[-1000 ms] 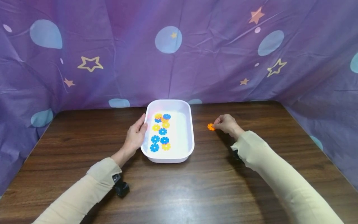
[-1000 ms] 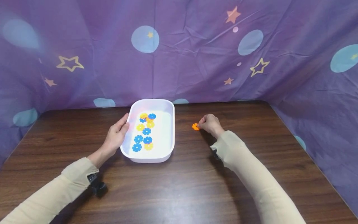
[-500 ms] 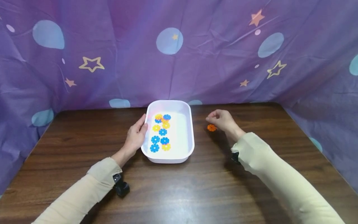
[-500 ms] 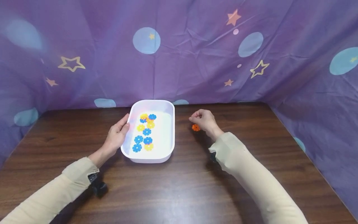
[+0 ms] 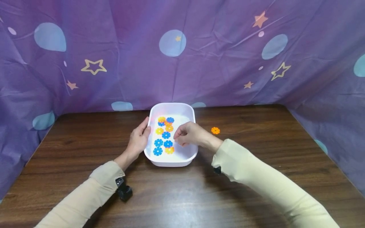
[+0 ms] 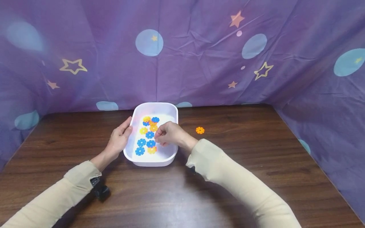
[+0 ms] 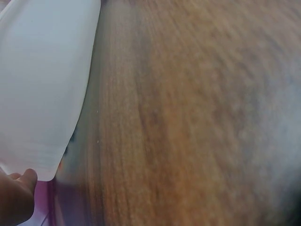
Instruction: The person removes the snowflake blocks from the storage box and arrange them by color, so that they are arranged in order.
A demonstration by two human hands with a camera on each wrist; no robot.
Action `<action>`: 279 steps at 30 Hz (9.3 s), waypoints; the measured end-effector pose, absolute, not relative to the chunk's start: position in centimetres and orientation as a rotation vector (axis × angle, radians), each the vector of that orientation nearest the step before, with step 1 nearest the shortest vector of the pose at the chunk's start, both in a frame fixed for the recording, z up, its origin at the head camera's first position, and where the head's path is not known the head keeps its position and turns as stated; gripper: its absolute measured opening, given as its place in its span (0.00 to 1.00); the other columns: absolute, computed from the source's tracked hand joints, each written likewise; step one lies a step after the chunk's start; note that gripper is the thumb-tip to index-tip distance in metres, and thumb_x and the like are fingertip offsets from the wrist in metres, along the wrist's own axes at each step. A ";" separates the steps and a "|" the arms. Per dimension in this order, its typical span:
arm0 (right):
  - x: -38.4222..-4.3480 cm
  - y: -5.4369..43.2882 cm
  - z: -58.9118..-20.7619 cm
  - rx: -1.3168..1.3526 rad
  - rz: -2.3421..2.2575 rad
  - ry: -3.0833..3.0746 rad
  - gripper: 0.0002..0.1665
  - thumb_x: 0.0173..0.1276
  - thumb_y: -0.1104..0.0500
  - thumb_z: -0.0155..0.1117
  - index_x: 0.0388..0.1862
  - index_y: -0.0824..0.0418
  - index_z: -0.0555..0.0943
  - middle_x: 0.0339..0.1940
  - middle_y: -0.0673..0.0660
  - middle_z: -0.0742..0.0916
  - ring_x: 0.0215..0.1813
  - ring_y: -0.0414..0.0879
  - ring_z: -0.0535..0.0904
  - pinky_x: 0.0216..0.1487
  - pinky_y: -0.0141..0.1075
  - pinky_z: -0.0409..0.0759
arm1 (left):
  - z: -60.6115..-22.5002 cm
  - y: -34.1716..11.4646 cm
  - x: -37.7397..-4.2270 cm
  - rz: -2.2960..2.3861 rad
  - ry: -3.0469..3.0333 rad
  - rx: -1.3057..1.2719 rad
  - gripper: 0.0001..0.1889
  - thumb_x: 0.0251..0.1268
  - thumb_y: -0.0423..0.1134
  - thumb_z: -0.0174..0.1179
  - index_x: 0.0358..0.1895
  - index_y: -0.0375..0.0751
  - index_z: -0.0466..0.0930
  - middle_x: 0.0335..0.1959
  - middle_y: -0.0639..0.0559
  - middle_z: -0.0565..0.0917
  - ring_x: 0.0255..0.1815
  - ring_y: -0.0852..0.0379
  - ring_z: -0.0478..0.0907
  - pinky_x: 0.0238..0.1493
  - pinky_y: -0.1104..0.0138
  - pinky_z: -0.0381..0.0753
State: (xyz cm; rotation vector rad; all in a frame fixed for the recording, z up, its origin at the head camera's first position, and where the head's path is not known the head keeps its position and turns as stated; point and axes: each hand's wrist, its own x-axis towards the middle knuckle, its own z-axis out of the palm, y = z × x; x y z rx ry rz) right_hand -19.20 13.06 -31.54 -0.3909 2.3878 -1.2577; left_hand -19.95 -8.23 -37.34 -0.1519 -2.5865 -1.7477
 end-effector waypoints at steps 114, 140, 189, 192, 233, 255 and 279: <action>-21.8 26.7 -34.8 0.177 -1.854 2.428 0.10 0.65 0.68 0.58 0.42 0.73 0.70 0.21 0.45 0.80 0.22 0.35 0.76 0.27 0.26 0.81 | -37.3 -8.1 -19.7 -1.739 -2.588 -0.160 0.25 0.74 0.34 0.41 0.71 0.34 0.55 0.73 0.45 0.58 0.74 0.51 0.53 0.74 0.60 0.50; -21.7 30.1 -36.4 0.280 -1.334 2.683 0.10 0.61 0.68 0.62 0.38 0.75 0.76 0.21 0.49 0.80 0.23 0.36 0.74 0.24 0.26 0.80 | -37.3 -8.1 -19.7 -1.767 -2.590 -0.139 0.25 0.74 0.34 0.41 0.72 0.35 0.55 0.73 0.47 0.58 0.74 0.52 0.52 0.75 0.61 0.49; -23.2 11.7 -30.4 0.215 -1.917 2.197 0.12 0.66 0.65 0.60 0.46 0.69 0.76 0.33 0.55 0.78 0.23 0.39 0.71 0.25 0.23 0.77 | -37.4 -8.3 -19.8 -1.794 -2.582 -0.129 0.25 0.75 0.36 0.41 0.72 0.36 0.55 0.73 0.47 0.58 0.74 0.53 0.53 0.74 0.60 0.51; -23.9 10.6 -30.3 0.235 -1.910 2.187 0.12 0.66 0.65 0.60 0.46 0.70 0.76 0.33 0.56 0.78 0.23 0.39 0.71 0.25 0.23 0.77 | -37.4 -8.3 -19.8 -1.762 -2.597 -0.129 0.25 0.75 0.36 0.41 0.72 0.37 0.55 0.73 0.47 0.58 0.73 0.52 0.54 0.74 0.60 0.52; -26.7 8.0 -35.0 0.545 -1.279 2.461 0.18 0.56 0.65 0.69 0.44 0.72 0.77 0.16 0.55 0.72 0.17 0.44 0.67 0.17 0.31 0.69 | -37.2 -7.8 -19.6 -1.652 -2.609 -0.123 0.25 0.73 0.38 0.44 0.71 0.38 0.58 0.71 0.45 0.63 0.71 0.49 0.59 0.73 0.58 0.55; -26.5 7.6 -35.8 0.410 -0.963 2.638 0.19 0.51 0.59 0.75 0.38 0.68 0.79 0.20 0.54 0.76 0.13 0.41 0.71 0.13 0.26 0.70 | -37.2 -8.1 -19.6 -1.594 -2.633 -0.125 0.25 0.73 0.37 0.43 0.71 0.38 0.58 0.71 0.45 0.63 0.71 0.49 0.59 0.73 0.57 0.55; -26.4 8.7 -35.7 0.457 -1.209 2.473 0.11 0.54 0.66 0.69 0.21 0.64 0.74 0.12 0.52 0.72 0.13 0.41 0.66 0.14 0.27 0.68 | -37.1 -7.6 -19.6 -1.562 -2.640 -0.148 0.25 0.72 0.36 0.44 0.71 0.38 0.59 0.70 0.44 0.64 0.70 0.48 0.61 0.72 0.57 0.56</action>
